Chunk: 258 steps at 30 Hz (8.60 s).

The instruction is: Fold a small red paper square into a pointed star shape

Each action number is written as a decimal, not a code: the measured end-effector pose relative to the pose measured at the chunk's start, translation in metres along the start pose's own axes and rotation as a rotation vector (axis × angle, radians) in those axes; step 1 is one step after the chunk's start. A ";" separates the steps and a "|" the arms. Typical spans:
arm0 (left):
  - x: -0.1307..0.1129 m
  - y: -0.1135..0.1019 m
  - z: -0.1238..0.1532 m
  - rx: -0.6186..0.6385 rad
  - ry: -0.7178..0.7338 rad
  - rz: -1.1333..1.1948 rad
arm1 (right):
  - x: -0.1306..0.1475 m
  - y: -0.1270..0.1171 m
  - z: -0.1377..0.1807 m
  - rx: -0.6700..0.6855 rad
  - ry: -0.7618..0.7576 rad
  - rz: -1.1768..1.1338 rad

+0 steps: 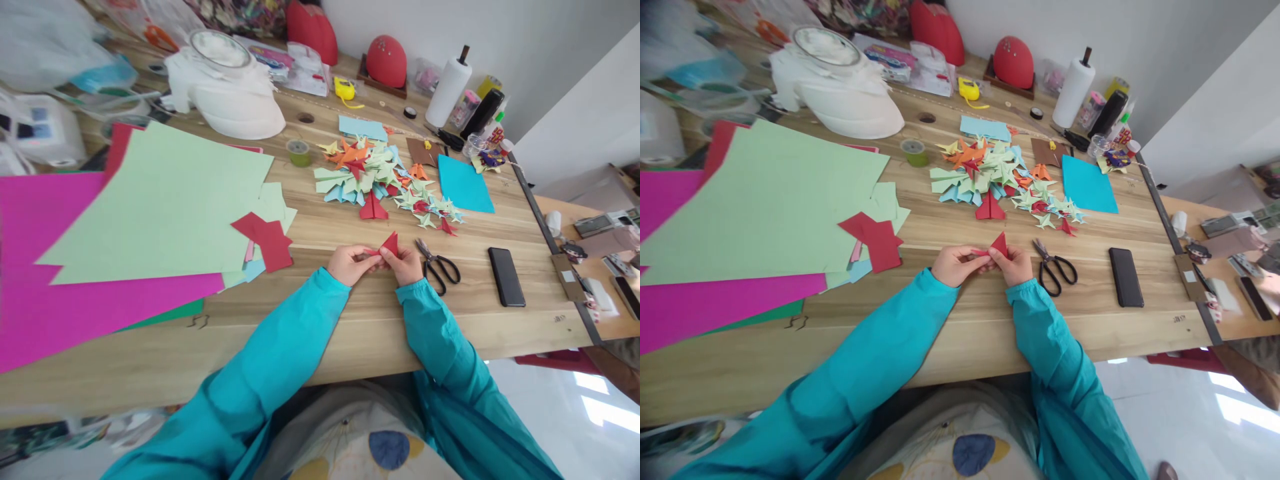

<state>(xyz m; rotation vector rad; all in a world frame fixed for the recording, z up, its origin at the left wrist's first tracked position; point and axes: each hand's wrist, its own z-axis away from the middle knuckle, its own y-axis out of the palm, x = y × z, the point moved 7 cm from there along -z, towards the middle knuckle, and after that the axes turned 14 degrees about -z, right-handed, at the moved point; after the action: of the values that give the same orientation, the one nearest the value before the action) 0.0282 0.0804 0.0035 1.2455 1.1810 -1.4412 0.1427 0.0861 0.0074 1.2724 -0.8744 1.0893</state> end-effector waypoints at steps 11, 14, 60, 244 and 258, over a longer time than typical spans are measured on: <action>-0.005 -0.001 0.002 0.006 0.046 0.008 | -0.002 0.004 0.002 0.068 0.027 0.019; -0.010 0.000 0.003 0.043 0.058 0.050 | -0.010 0.002 0.000 0.109 0.067 -0.032; -0.013 0.000 0.007 -0.032 0.085 -0.008 | 0.013 0.007 0.007 0.019 -0.046 0.078; 0.016 -0.009 -0.020 -0.098 0.065 -0.175 | -0.025 -0.009 -0.020 0.015 -0.153 -0.047; 0.029 -0.001 -0.024 -0.017 -0.057 0.064 | -0.033 -0.022 -0.027 -0.144 -0.050 -0.183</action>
<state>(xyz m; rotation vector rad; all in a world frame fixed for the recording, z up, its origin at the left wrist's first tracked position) 0.0281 0.1036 -0.0259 1.2121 1.1037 -1.4077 0.1522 0.1086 -0.0337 1.2378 -0.8408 0.8387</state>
